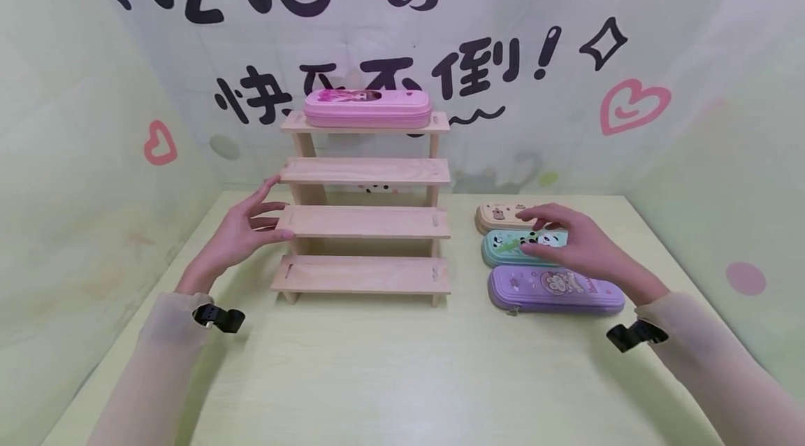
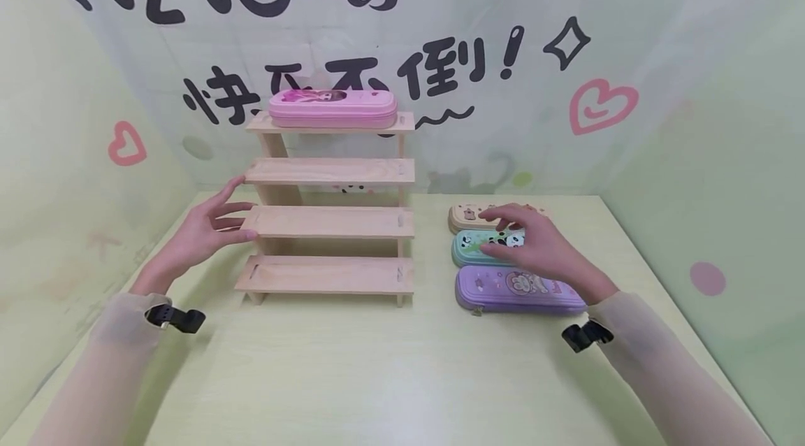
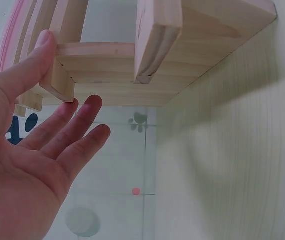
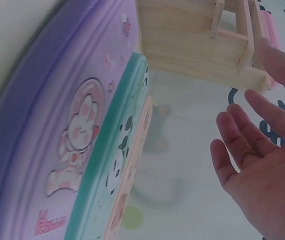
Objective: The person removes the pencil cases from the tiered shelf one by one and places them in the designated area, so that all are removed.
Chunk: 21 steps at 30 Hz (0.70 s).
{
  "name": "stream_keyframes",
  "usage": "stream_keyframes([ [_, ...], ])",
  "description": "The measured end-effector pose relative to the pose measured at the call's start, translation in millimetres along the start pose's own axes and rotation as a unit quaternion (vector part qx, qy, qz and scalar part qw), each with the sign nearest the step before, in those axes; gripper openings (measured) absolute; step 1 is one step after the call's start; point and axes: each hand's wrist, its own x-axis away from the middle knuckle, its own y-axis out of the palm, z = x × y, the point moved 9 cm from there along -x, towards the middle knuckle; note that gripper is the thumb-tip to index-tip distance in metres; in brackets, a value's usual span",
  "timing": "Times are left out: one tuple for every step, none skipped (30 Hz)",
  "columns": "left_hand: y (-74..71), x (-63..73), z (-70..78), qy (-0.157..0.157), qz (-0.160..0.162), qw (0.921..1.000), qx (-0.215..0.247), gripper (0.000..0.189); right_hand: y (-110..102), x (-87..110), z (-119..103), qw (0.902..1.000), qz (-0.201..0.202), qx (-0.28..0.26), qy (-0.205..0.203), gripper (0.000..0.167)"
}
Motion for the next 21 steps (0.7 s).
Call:
stream_keyframes([
  [0.0, 0.1, -0.1, 0.000, 0.000, 1.0000, 0.001, 0.105, 0.3, -3.4, -0.7, 1.0000, -0.001, 0.000, 0.003, 0.051],
  [0.0, 0.1, -0.3, 0.000, -0.001, 1.0000, 0.002, 0.105, 0.7, -6.9, -1.1, 1.0000, -0.002, 0.000, 0.003, 0.051],
  [0.0, 0.2, -0.5, -0.001, -0.001, 1.0000, 0.003, 0.105, 1.0, -10.6, -1.7, 1.0000, -0.002, -0.001, 0.003, 0.051],
  [0.0, 0.2, -0.6, -0.001, -0.001, 1.0000, 0.004, 0.105, 1.2, -14.2, -2.1, 1.0000, -0.002, -0.001, 0.005, 0.051],
  [0.0, 0.3, -0.8, -0.001, -0.001, 1.0000, 0.004, 0.105, 1.4, -17.9, -2.9, 1.0000, -0.003, -0.003, 0.008, 0.051],
  [-0.1, 0.2, -0.9, -0.002, -0.001, 1.0000, 0.003, 0.105, 1.7, -21.6, -3.9, 0.9999, -0.004, -0.006, 0.011, 0.051],
  [-0.3, 0.3, -1.2, -0.002, -0.001, 1.0000, 0.003, 0.105, 2.0, -25.5, -5.3, 0.9998, -0.005, -0.009, 0.015, 0.052],
  [-0.4, 0.4, -1.6, -0.003, -0.001, 1.0000, 0.004, 0.105, 2.4, -29.4, -6.8, 0.9997, -0.007, -0.013, 0.019, 0.052],
  [-0.6, 0.4, -1.7, -0.003, -0.001, 1.0000, 0.004, 0.105, 2.6, -33.4, -8.6, 0.9996, -0.008, -0.015, 0.022, 0.053],
  [-0.6, 0.4, -2.0, -0.003, -0.001, 1.0000, 0.004, 0.105, 2.8, -37.5, -10.2, 0.9995, -0.010, -0.019, 0.025, 0.053],
  [-0.6, 0.3, -2.2, -0.003, -0.001, 1.0000, 0.004, 0.105, 2.9, -41.7, -12.5, 0.9993, -0.011, -0.024, 0.025, 0.054],
  [-0.6, 0.2, -2.3, -0.003, -0.001, 1.0000, 0.004, 0.105, 3.1, -46.0, -14.1, 0.9993, -0.012, -0.025, 0.027, 0.055],
  [-0.6, 0.1, -2.5, -0.003, -0.001, 1.0000, 0.004, 0.105, 3.2, -50.3, -15.5, 0.9992, -0.012, -0.024, 0.028, 0.055],
  [-0.5, -0.1, -2.6, -0.002, -0.001, 1.0000, 0.004, 0.104, 3.4, -54.7, -16.5, 0.9993, -0.012, -0.023, 0.028, 0.056],
  [-0.4, -0.3, -2.7, -0.001, -0.001, 1.0000, 0.005, 0.104, 3.8, -59.3, -17.4, 0.9993, -0.012, -0.024, 0.027, 0.058],
  [-0.2, -0.4, -3.0, -0.001, -0.001, 1.0000, 0.006, 0.104, 4.4, -64.0, -18.1, 0.9993, -0.012, -0.024, 0.026, 0.059],
  [-0.1, -0.5, -3.2, -0.002, -0.001, 1.0000, 0.007, 0.104, 5.0, -68.7, -18.6, 0.9994, -0.012, -0.022, 0.024, 0.061],
  [-0.1, -0.5, -3.5, -0.002, -0.001, 1.0000, 0.008, 0.104, 5.4, -73.3, -18.5, 0.9994, -0.010, -0.022, 0.025, 0.063],
  [0.0, -0.7, -3.7, -0.003, -0.001, 1.0000, 0.007, 0.104, 5.6, -77.9, -18.6, 0.9994, -0.008, -0.024, 0.025, 0.064],
  [0.0, -0.9, -4.0, -0.004, -0.001, 1.0000, 0.007, 0.105, 5.7, -82.7, -18.4, 0.9993, -0.005, -0.028, 0.025, 0.065],
  [0.0, -1.1, -4.2, -0.005, -0.002, 1.0000, 0.007, 0.105, 5.8, -87.2, -18.1, 0.9991, -0.002, -0.033, 0.027, 0.066],
])
